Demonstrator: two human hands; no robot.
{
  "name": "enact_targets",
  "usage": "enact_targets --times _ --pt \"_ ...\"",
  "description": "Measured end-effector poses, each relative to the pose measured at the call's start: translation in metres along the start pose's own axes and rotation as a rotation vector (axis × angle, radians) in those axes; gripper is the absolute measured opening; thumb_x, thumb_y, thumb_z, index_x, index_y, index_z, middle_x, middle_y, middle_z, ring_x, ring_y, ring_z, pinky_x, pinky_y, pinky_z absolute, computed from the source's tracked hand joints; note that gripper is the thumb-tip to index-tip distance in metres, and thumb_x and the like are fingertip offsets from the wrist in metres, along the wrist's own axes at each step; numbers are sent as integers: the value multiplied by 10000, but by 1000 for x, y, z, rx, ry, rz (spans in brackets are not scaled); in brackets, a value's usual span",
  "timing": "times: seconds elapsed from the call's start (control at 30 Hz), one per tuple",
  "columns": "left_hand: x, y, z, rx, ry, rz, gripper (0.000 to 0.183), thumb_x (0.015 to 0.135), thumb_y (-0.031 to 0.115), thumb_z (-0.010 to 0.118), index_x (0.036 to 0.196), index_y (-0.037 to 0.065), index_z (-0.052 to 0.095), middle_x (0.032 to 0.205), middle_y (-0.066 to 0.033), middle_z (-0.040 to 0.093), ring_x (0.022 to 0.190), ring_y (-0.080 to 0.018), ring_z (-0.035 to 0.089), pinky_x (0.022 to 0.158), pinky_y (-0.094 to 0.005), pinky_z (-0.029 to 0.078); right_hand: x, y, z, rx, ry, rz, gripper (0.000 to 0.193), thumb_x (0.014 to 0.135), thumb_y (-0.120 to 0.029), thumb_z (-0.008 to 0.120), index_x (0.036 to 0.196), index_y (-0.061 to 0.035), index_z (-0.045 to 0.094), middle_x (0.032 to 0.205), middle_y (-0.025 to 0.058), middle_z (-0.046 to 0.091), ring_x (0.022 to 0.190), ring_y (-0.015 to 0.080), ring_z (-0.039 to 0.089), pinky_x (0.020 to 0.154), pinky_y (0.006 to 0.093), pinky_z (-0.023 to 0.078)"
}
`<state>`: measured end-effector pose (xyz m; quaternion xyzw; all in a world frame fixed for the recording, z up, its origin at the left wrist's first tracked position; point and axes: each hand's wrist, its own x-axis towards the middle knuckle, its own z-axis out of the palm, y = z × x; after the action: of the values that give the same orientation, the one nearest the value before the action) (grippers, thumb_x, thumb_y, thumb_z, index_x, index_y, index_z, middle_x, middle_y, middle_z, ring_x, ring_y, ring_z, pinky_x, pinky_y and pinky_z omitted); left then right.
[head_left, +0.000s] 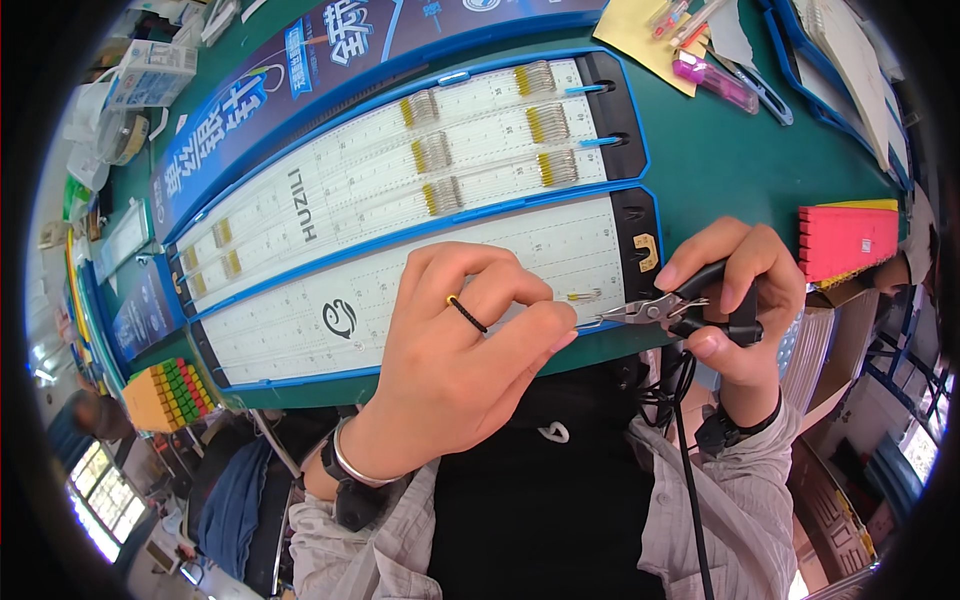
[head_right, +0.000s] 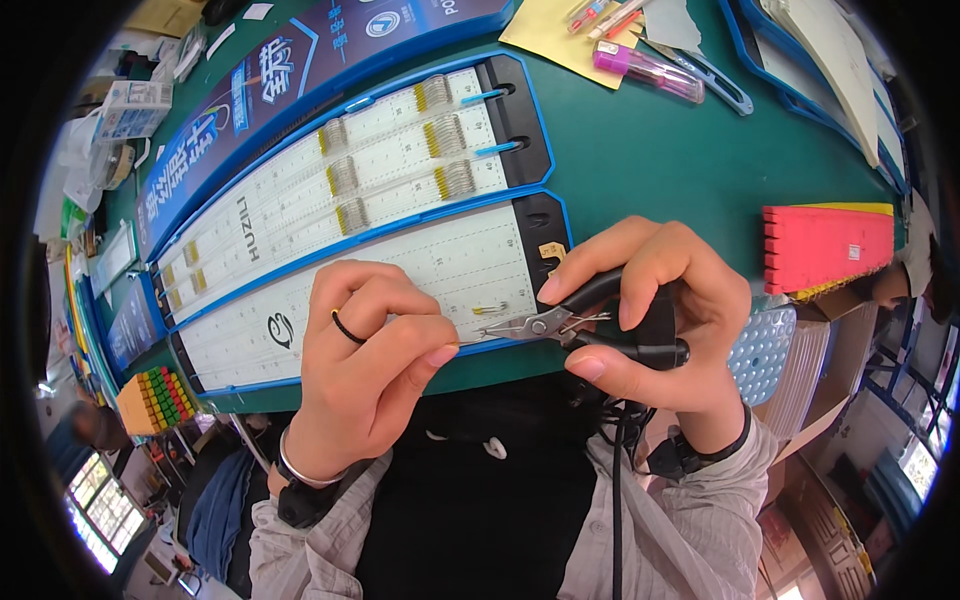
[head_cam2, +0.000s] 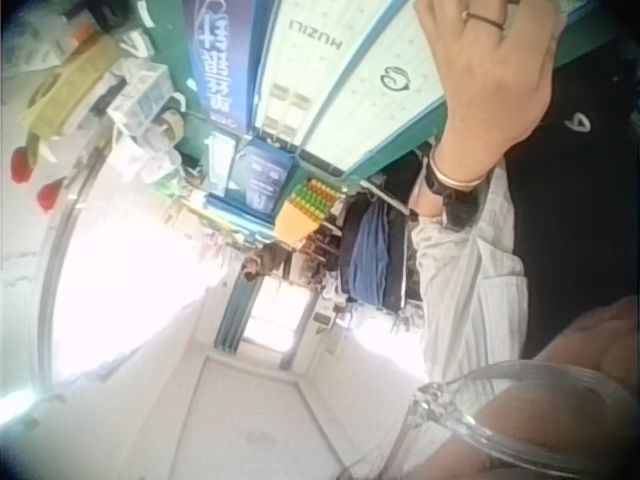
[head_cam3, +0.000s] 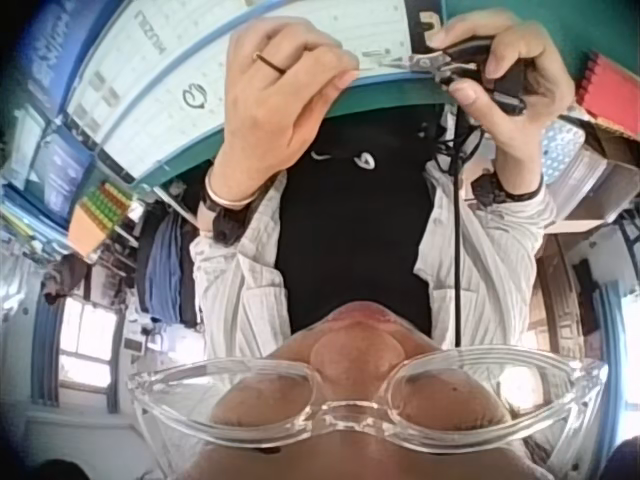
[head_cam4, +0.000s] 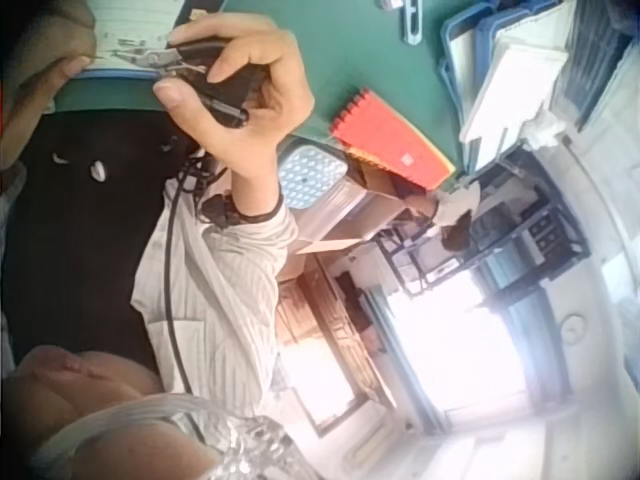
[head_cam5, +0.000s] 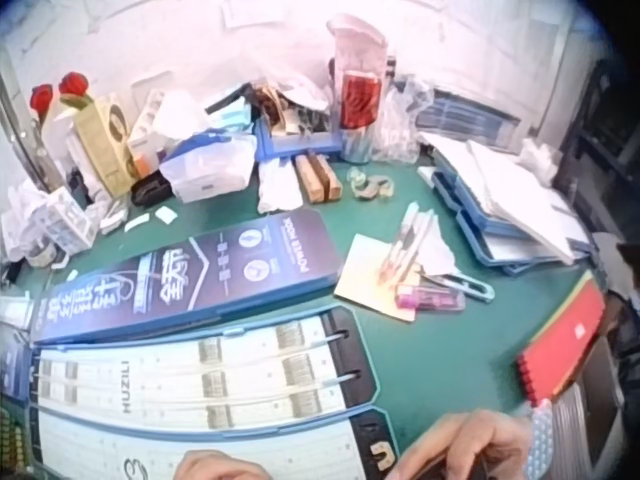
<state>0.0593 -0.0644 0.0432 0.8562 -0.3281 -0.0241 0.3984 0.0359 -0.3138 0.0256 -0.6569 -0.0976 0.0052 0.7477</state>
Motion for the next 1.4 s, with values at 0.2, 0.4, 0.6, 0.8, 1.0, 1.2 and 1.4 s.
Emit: enact_targets --times 0.2,0.4,0.6,0.8,1.0,1.2,1.4 --pt "-5 2 -6 75 -5 -29 285 746 147 771 1023 118 713 1014 -29 621 974 -272 522 850 -402 428 6 -3 -4 -88 -34 -35 351 681 -23 830 804 -72 505 951 247 699 827 216 662 742 294 531" --pt "-17 -4 -17 311 -221 -9 502 729 392 767 1181 180 708 1293 -26 596 1242 -298 439 1004 -486 390 26 -1 -13 -307 -185 -170 354 603 13 867 750 -38 549 908 233 705 766 225 660 660 285 520" --pt "-16 -8 -13 390 -287 14 556 665 360 776 1209 266 707 1329 0 581 1306 -297 390 1022 -477 374 24 1 -15 -328 -187 -154 315 641 32 817 711 -49 521 858 234 709 717 232 676 620 281 535" --pt "-17 -8 -8 380 -274 -40 596 561 242 810 1147 327 739 1341 27 560 1303 -283 389 1012 -439 373 15 -7 -7 -449 -100 1 261 799 -132 723 743 -111 469 857 175 712 688 164 572 632 283 438" --pt "-19 -9 -3 436 -234 -5 600 550 249 819 1137 347 741 1326 26 564 1310 -283 379 1014 -431 374 14 -4 -12 -464 -134 -49 245 803 -104 712 756 -107 471 870 178 708 671 162 569 614 280 433" --pt "-20 -9 -2 459 -240 11 578 566 261 812 1133 346 742 1339 20 555 1320 -292 372 1019 -434 370 14 -4 -13 -489 -162 -91 239 792 -71 706 762 -105 471 868 188 704 654 160 570 595 281 434" --pt "-18 -10 -3 497 -199 61 477 637 315 790 1113 317 753 1293 7 595 1316 -285 376 1029 -455 377 17 0 -13 -452 -193 -106 264 777 -71 728 766 -106 466 860 205 697 662 166 576 583 264 428"
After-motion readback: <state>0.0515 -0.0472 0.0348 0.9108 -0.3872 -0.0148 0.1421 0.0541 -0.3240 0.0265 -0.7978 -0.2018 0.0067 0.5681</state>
